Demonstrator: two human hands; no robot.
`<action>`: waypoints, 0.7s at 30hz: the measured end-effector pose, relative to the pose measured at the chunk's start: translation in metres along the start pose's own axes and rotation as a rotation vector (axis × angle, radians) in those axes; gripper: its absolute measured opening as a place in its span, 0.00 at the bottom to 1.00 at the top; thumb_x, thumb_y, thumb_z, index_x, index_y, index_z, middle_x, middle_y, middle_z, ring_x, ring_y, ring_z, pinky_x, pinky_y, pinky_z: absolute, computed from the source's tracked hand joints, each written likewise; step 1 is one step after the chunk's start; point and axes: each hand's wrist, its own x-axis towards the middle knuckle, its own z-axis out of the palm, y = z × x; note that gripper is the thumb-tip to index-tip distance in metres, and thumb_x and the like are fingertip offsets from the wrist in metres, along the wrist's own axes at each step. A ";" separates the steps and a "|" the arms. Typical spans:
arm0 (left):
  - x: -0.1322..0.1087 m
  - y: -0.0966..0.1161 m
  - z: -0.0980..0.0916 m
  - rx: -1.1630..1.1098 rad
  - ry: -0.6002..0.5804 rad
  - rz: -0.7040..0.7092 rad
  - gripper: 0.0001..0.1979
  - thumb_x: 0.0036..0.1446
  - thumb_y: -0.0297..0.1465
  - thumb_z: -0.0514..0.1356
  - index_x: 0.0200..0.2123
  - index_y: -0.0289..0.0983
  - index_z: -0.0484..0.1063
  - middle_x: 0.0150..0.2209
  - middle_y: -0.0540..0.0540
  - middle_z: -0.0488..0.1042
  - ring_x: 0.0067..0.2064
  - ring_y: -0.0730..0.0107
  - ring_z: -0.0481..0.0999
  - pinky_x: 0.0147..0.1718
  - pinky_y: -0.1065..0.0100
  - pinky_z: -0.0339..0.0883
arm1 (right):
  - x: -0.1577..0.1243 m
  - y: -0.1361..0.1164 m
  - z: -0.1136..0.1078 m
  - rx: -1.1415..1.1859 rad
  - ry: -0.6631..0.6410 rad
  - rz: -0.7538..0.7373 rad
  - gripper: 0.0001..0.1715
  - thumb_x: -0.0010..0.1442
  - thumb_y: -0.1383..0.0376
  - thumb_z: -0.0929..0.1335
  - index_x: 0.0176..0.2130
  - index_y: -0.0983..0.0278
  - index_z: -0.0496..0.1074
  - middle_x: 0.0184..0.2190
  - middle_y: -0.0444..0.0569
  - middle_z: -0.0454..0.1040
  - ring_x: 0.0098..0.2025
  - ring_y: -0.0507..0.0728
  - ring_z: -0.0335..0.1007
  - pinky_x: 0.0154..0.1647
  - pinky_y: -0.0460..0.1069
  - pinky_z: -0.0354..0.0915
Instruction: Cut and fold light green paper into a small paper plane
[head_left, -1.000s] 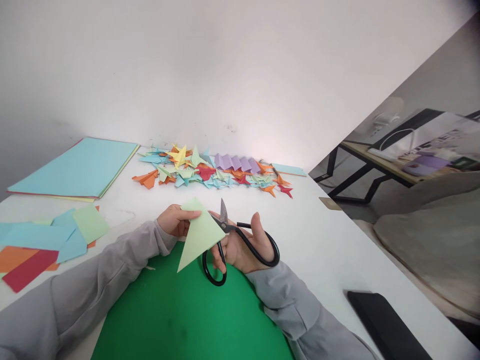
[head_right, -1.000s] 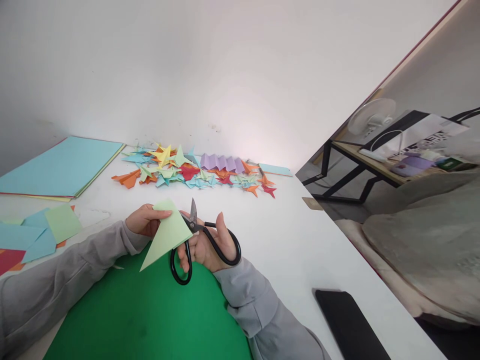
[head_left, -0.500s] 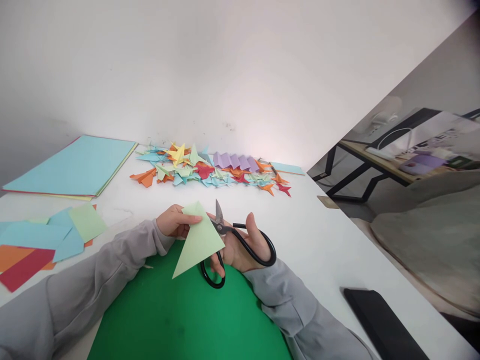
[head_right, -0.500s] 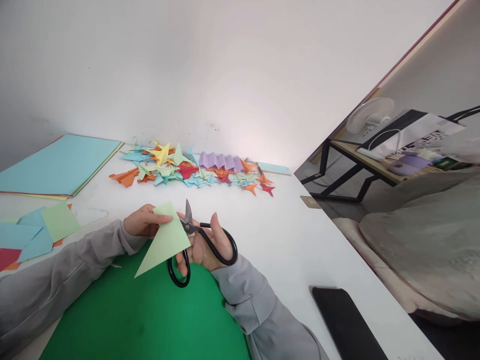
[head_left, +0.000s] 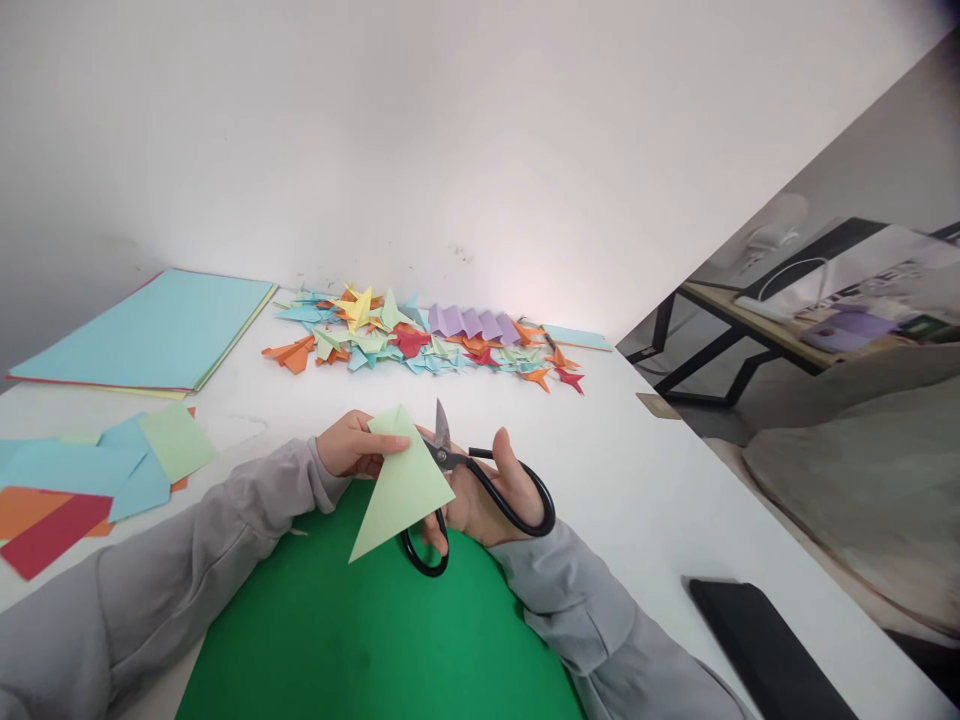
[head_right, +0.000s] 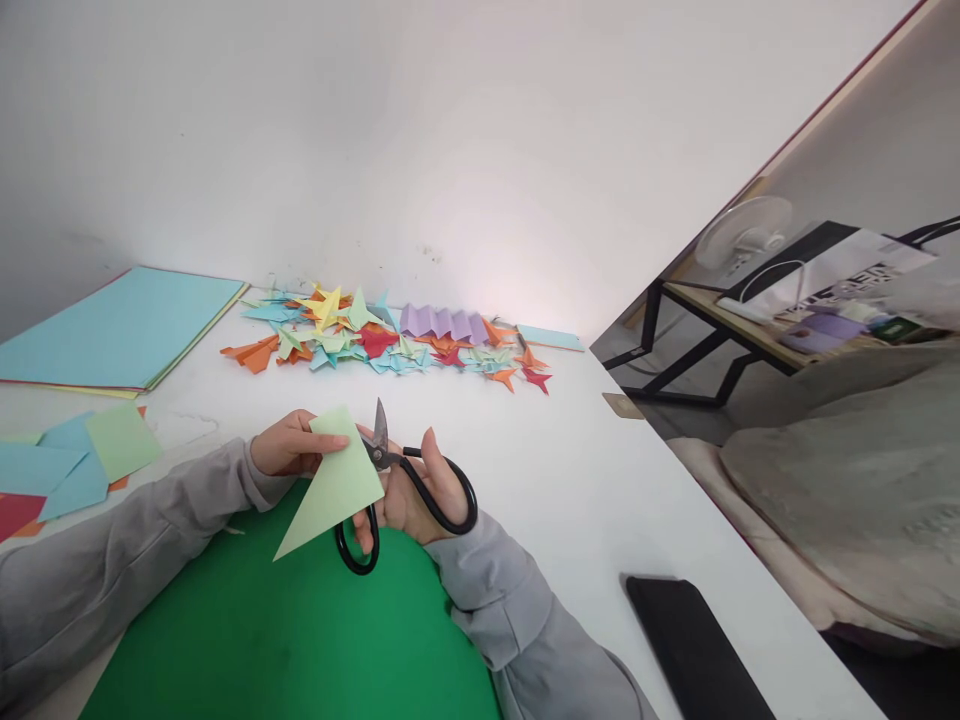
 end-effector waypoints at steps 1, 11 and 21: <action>0.000 0.000 0.000 0.005 -0.011 0.003 0.18 0.37 0.30 0.66 0.35 0.29 0.74 0.23 0.42 0.76 0.24 0.67 0.74 0.22 0.70 0.68 | 0.000 0.000 0.000 -0.003 0.017 0.000 0.56 0.45 0.42 0.31 0.59 0.69 0.42 0.27 0.52 0.71 0.25 0.57 0.66 0.27 0.51 0.58; 0.002 0.000 -0.002 -0.005 0.018 0.045 0.16 0.40 0.31 0.64 0.34 0.28 0.75 0.22 0.42 0.74 0.23 0.69 0.72 0.20 0.70 0.67 | 0.001 0.001 0.005 -0.036 0.089 0.027 0.54 0.46 0.43 0.30 0.59 0.67 0.43 0.27 0.52 0.70 0.23 0.56 0.65 0.28 0.52 0.58; 0.002 0.000 -0.001 -0.031 0.045 0.039 0.15 0.40 0.31 0.63 0.33 0.28 0.75 0.21 0.42 0.74 0.22 0.69 0.72 0.19 0.70 0.66 | 0.002 0.004 0.001 -0.055 0.110 -0.014 0.55 0.46 0.43 0.31 0.58 0.68 0.45 0.27 0.52 0.70 0.22 0.56 0.65 0.26 0.51 0.59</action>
